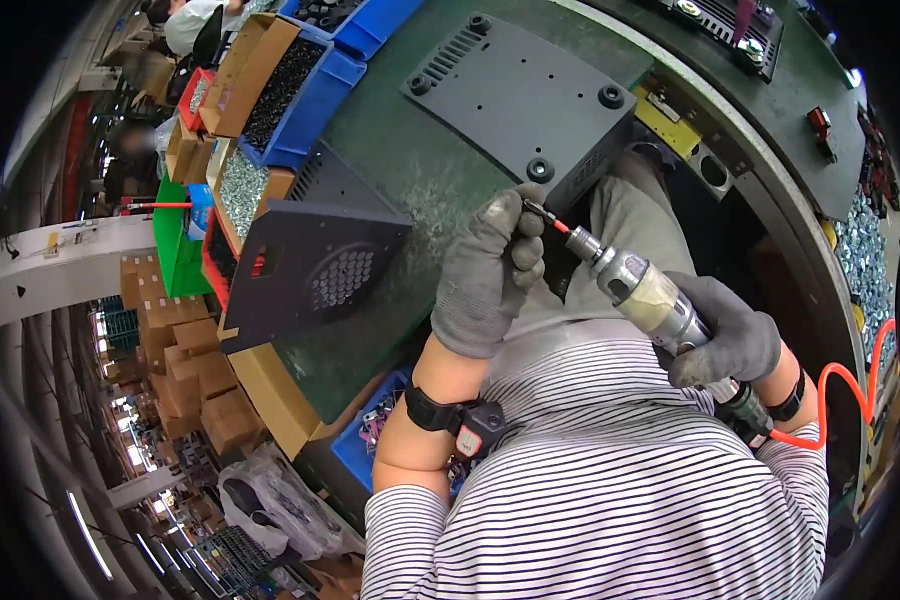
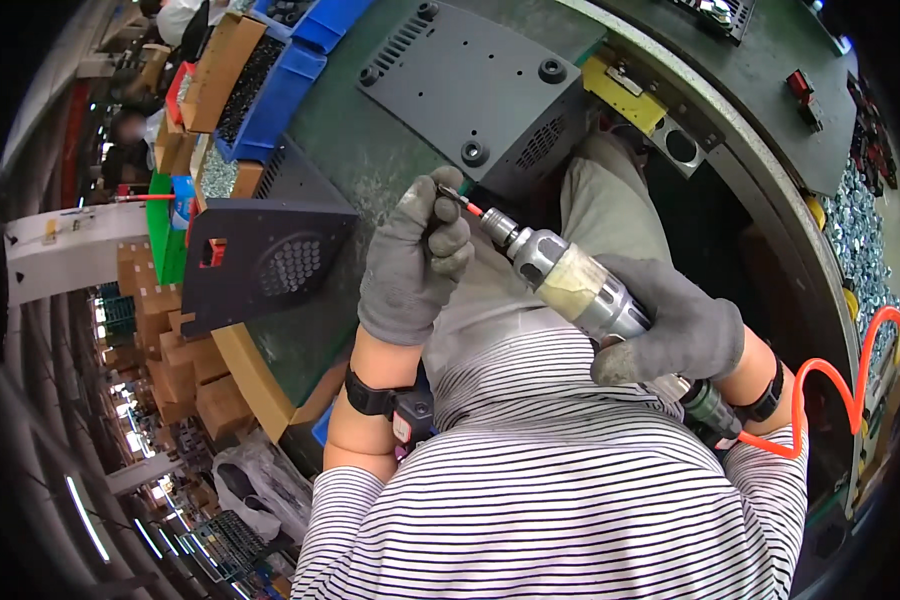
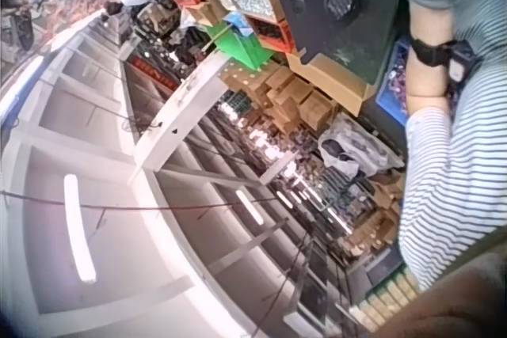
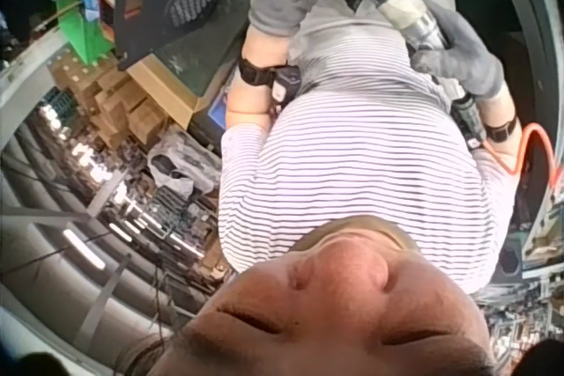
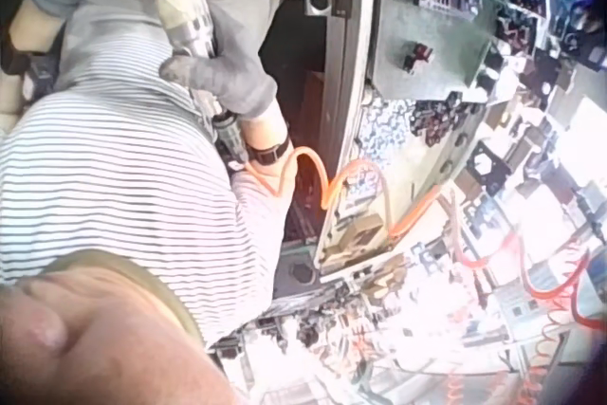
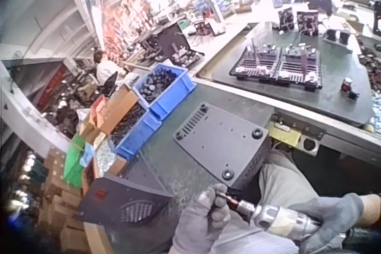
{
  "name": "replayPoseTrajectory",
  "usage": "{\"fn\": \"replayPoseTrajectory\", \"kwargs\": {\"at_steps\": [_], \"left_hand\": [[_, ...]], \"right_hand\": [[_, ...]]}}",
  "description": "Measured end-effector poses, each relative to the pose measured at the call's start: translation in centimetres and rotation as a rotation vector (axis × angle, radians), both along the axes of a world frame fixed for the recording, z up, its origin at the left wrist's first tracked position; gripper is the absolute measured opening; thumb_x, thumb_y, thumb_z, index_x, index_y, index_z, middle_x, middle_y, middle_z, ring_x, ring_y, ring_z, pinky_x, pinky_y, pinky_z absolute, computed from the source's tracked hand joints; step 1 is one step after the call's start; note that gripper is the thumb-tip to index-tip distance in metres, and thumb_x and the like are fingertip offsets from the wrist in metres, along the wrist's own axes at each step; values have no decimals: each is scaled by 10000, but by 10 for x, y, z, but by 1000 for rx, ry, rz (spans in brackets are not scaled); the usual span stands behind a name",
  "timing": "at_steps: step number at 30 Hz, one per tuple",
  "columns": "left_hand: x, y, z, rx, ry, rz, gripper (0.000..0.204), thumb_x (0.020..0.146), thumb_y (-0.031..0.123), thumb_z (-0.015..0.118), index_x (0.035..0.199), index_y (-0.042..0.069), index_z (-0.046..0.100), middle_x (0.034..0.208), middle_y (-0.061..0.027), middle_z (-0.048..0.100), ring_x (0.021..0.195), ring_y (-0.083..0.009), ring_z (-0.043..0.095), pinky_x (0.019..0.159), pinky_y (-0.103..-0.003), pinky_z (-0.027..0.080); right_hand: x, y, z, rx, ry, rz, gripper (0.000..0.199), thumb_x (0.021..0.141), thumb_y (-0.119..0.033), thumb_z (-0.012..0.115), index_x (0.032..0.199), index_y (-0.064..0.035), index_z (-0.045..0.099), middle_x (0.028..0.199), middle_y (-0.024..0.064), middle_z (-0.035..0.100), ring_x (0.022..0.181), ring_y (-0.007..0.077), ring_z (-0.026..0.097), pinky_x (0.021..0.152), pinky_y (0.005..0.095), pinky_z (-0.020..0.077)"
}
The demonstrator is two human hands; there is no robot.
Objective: The recorder is assembling and screwing together components of a power supply unit on a factory assembly line.
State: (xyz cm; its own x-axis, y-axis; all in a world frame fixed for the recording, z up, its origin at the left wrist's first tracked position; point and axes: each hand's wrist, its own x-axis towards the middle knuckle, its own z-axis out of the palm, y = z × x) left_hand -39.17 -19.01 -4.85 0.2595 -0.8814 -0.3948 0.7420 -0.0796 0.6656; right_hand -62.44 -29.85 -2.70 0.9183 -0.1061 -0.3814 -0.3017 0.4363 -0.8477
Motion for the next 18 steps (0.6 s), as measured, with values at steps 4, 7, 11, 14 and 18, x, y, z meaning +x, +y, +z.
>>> {"fn": "replayPoseTrajectory", "kwargs": {"at_steps": [4, 7, 11, 14, 18], "left_hand": [[-5, -1, 4, -6, -46, 11, 274, 928, 272, 517, 1057, 35, 566, 749, 35, 534, 564, -25, 461, 463, -158, 362], [-7, -2, 11, 62, -143, 42, 257, 926, 273, 523, 1028, 46, 589, 729, 44, 536, 558, -16, 456, 468, -152, 355], [-5, -1, 22, 139, -517, -30, 236, 915, 276, 545, 973, 61, 623, 703, 54, 550, 554, 0, 457, 472, -138, 343], [-5, -1, 24, 164, -608, -106, 269, 915, 304, 538, 993, 60, 624, 715, 58, 551, 577, 2, 458, 489, -138, 339], [-3, -9, 15, 82, -994, 112, 295, 901, 305, 567, 1061, 62, 616, 769, 47, 568, 657, -15, 505, 564, -155, 398]], "right_hand": [[-1, -3, -1, -42, 1, 4, 705, 593, -208, 790, 1187, 20, 485, 864, 28, 549, 753, 118, 523, 698, 259, 439], [0, -7, -3, -95, -20, 36, 701, 592, -214, 792, 1177, 26, 488, 860, 33, 551, 750, 120, 525, 699, 260, 440], [-1, -10, -7, -145, -28, 108, 692, 592, -216, 786, 1169, 26, 490, 850, 38, 553, 742, 122, 527, 693, 260, 444], [-6, -9, -10, -62, -42, 56, 658, 594, -187, 765, 1154, 25, 493, 846, 39, 556, 730, 120, 529, 677, 259, 449], [-19, -7, -13, -42, -21, -12, 637, 594, -156, 742, 1152, 21, 493, 835, 34, 553, 721, 119, 531, 668, 255, 453]]}}
